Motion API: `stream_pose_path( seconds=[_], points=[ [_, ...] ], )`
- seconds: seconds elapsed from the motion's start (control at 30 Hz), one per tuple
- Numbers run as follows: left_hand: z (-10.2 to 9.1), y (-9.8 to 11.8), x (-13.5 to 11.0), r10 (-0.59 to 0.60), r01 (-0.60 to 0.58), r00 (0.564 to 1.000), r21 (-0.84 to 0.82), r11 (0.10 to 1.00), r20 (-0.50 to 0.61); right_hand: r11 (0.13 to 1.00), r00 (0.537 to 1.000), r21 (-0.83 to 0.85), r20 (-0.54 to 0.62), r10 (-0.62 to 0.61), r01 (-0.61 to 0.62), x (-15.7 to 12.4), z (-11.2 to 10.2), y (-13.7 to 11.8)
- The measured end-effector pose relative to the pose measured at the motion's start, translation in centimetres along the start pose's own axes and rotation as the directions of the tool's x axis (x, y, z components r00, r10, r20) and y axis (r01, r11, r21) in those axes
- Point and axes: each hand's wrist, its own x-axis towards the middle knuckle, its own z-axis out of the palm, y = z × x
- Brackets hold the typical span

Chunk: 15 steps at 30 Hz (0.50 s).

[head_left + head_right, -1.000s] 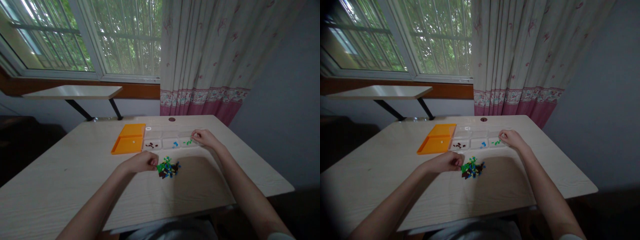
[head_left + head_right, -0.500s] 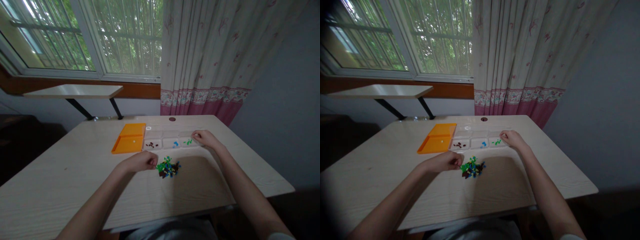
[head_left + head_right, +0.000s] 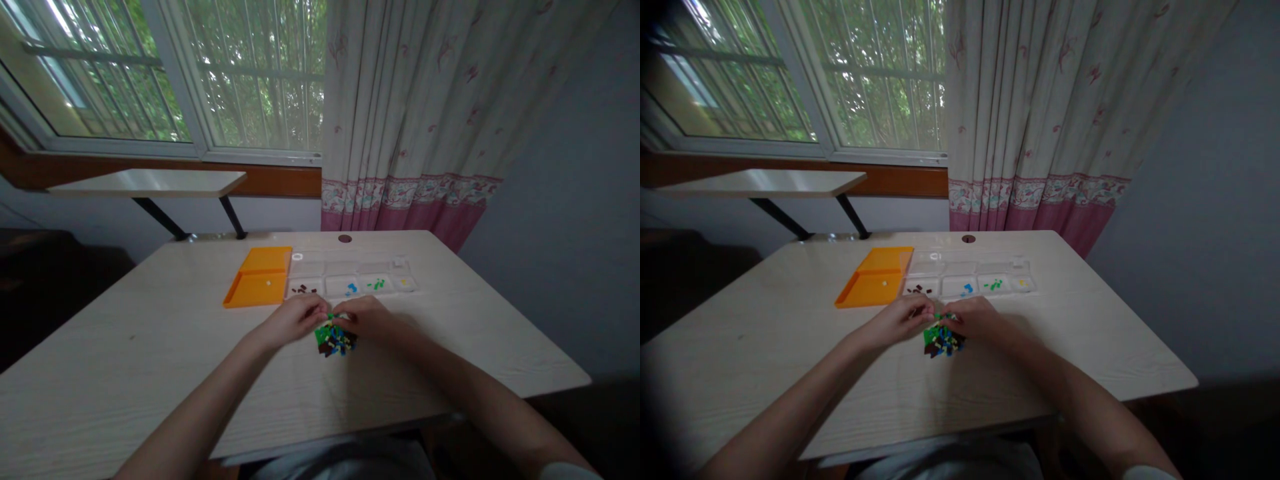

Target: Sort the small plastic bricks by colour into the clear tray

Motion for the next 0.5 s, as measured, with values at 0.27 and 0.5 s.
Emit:
stream_pose_path(
  seconds=[0.27, 0.5],
  points=[
    [0.33, -0.21, -0.23, 0.009, -0.009, 1.0, 0.037, 0.999, 0.02, 1.0, 0.999, -0.006, -0.034, -0.03, 0.03, -0.07, 0.13, -0.07],
    [0.32, -0.28, -0.25, -0.009, 0.009, 0.999, 0.009, 1.0, 0.047, 0.995, 0.995, -0.015, -0.042, -0.095, 0.094, -0.12, 0.34, 0.13]
  ],
)
